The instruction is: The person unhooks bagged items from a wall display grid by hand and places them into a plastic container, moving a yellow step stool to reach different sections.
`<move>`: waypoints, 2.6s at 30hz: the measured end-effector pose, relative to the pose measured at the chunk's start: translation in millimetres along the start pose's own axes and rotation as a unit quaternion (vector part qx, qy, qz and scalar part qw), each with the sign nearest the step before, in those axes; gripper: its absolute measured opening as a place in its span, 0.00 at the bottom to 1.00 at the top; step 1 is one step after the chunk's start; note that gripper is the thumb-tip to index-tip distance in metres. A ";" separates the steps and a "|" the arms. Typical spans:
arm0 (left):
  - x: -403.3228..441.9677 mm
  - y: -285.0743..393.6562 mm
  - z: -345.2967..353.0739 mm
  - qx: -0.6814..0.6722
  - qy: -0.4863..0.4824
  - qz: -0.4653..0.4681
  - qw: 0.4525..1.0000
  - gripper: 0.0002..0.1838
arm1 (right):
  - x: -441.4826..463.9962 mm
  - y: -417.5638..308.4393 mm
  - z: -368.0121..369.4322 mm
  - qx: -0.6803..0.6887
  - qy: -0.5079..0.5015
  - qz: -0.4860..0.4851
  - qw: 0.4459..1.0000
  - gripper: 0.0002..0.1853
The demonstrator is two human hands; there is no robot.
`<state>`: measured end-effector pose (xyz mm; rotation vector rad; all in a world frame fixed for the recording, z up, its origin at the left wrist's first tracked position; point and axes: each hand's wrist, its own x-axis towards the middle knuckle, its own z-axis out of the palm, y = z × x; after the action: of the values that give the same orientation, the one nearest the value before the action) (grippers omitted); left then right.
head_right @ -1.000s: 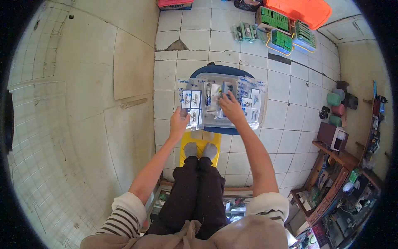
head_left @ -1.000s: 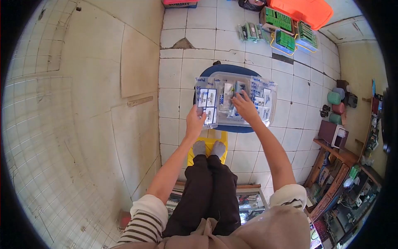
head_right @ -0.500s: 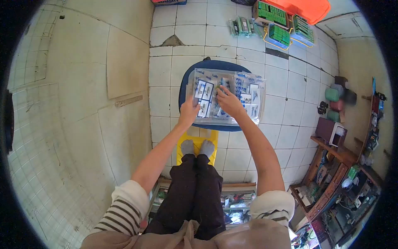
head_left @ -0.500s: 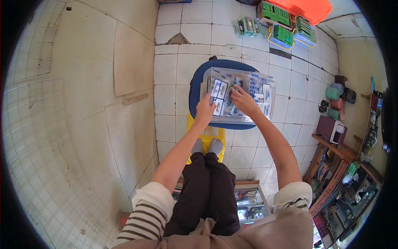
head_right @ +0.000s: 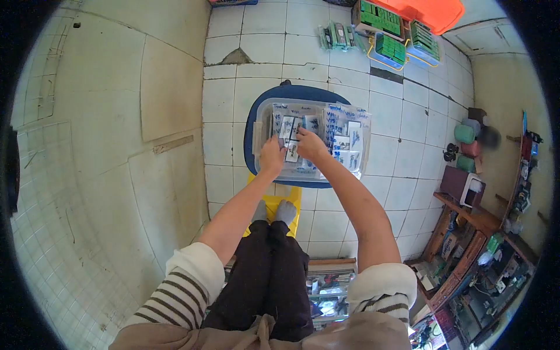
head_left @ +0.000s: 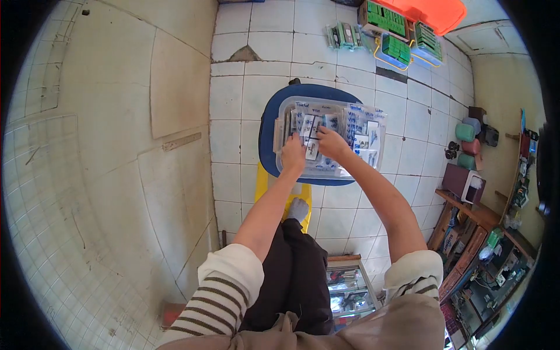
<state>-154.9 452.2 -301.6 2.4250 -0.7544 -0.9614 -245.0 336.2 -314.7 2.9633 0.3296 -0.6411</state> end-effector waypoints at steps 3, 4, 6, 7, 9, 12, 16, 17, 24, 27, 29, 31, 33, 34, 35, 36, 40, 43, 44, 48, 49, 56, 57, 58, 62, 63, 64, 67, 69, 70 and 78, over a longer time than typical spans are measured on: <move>5.1 -6.7 4.0 0.026 0.000 0.011 1.000 0.20 | -6.9 5.7 11.6 -0.021 -0.014 0.016 1.000 0.06; 4.3 -6.1 1.6 0.028 -0.001 0.009 1.000 0.20 | -11.4 8.7 15.3 -0.041 0.016 0.036 0.998 0.06; -1.8 0.0 -3.2 -0.024 -0.026 -0.004 0.999 0.28 | -17.1 8.7 14.1 -0.012 0.005 0.055 0.998 0.06; -6.5 2.3 -6.7 -0.023 -0.027 -0.002 0.999 0.28 | -20.5 8.4 9.5 -0.018 0.015 0.055 0.998 0.06; -20.1 6.3 -18.3 -0.079 0.037 0.089 0.992 0.37 | -29.7 8.2 -17.2 0.009 0.020 0.063 0.998 0.08; -44.5 28.5 -40.6 -0.038 0.095 0.160 0.982 0.40 | -54.1 3.2 -64.5 0.140 0.193 0.141 0.961 0.10; -37.7 32.5 -6.7 -0.022 0.021 0.264 0.964 0.37 | -108.0 -7.7 -81.0 0.316 0.280 0.451 0.786 0.22; -32.4 35.6 11.4 -0.083 -0.031 0.221 0.971 0.36 | -115.7 -14.6 -60.0 0.303 0.307 0.536 0.725 0.27; -19.4 63.1 77.8 -0.116 -0.018 0.120 0.986 0.42 | -104.0 -47.6 -24.6 0.329 0.315 0.572 0.682 0.36; -16.0 60.8 82.4 -0.159 -0.028 0.138 0.977 0.39 | -95.6 -50.4 -33.5 0.343 0.278 0.590 0.676 0.31; -10.2 48.2 81.1 -0.153 -0.069 0.143 0.975 0.38 | -94.6 -53.7 -31.3 0.324 0.255 0.589 0.695 0.31; -9.2 43.8 56.9 -0.148 -0.084 0.198 0.965 0.31 | -94.0 -51.8 -40.9 0.304 0.234 0.585 0.714 0.31; -19.4 41.7 18.7 -0.114 0.004 0.205 0.972 0.27 | -89.3 -51.2 -60.3 0.231 0.254 0.601 0.722 0.31; -21.6 37.2 5.2 -0.082 0.089 0.210 0.970 0.25 | -82.0 -52.5 -65.2 0.234 0.258 0.599 0.721 0.31; -22.7 33.4 -6.2 -0.079 0.094 0.209 0.970 0.25 | -73.6 -54.3 -70.7 0.304 0.276 0.536 0.738 0.30; -23.3 29.5 -14.9 -0.050 0.130 0.189 0.972 0.24 | -64.9 -55.8 -76.0 0.371 0.292 0.467 0.748 0.29; -8.3 15.8 -28.6 0.007 0.017 0.224 0.974 0.27 | -13.2 -74.7 -41.6 0.374 0.256 0.448 0.771 0.29; -4.0 2.6 -26.2 0.115 -0.011 0.180 0.977 0.28 | 7.7 -80.2 -31.2 0.370 0.196 0.449 0.789 0.29; -2.7 -0.1 -22.7 0.147 -0.031 0.151 0.977 0.28 | 12.4 -81.3 -29.8 0.376 0.163 0.436 0.801 0.29; -6.1 3.6 -17.6 0.177 -0.014 0.136 0.975 0.27 | 22.7 -84.7 -26.9 0.344 0.153 0.450 0.810 0.29; -8.1 6.7 -17.0 0.203 0.005 0.139 0.969 0.28 | 22.0 -84.1 -26.5 0.338 0.155 0.447 0.813 0.29; -101.9 -2.6 -95.4 0.165 0.108 0.227 0.954 0.24 | -43.7 -91.1 -102.9 0.348 0.258 0.407 0.804 0.22; -121.7 -18.5 -105.9 0.137 0.100 0.205 0.964 0.22 | -60.6 -100.2 -114.1 0.351 0.258 0.410 0.801 0.20; -148.2 -30.0 -126.7 0.100 0.034 0.151 0.983 0.26 | -80.0 -112.8 -119.7 0.354 0.260 0.412 0.799 0.18; -251.6 -135.0 -177.1 0.283 -0.151 0.015 0.947 0.24 | -171.6 -174.1 -145.9 0.405 0.123 0.454 0.784 0.16; -271.4 -151.3 -194.0 0.294 -0.199 -0.023 0.935 0.27 | -191.4 -186.6 -149.0 0.458 0.097 0.464 0.752 0.17; -283.3 -167.0 -205.5 0.241 -0.261 -0.135 0.925 0.29 | -206.7 -199.7 -128.4 0.443 0.080 0.427 0.784 0.19; -328.9 -160.4 -261.7 0.083 -0.188 -0.126 0.970 0.29 | -236.7 -220.9 -116.5 0.464 0.039 0.411 0.784 0.20; -339.5 -176.4 -272.9 -0.009 -0.101 -0.106 0.989 0.28 | -238.4 -217.3 -114.3 0.466 -0.002 0.379 0.799 0.19; -339.4 -177.6 -275.1 -0.086 -0.048 -0.074 0.992 0.27 | -229.4 -205.9 -126.0 0.465 -0.013 0.361 0.808 0.18; -385.9 -73.8 -323.1 -0.234 0.098 -0.002 0.967 0.21 | -69.2 -109.1 -234.4 0.442 -0.004 0.034 0.897 0.18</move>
<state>-135.0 806.5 62.9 2.0643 -0.3965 -0.7798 -238.3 460.6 -77.9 3.7867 -0.1224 -1.0096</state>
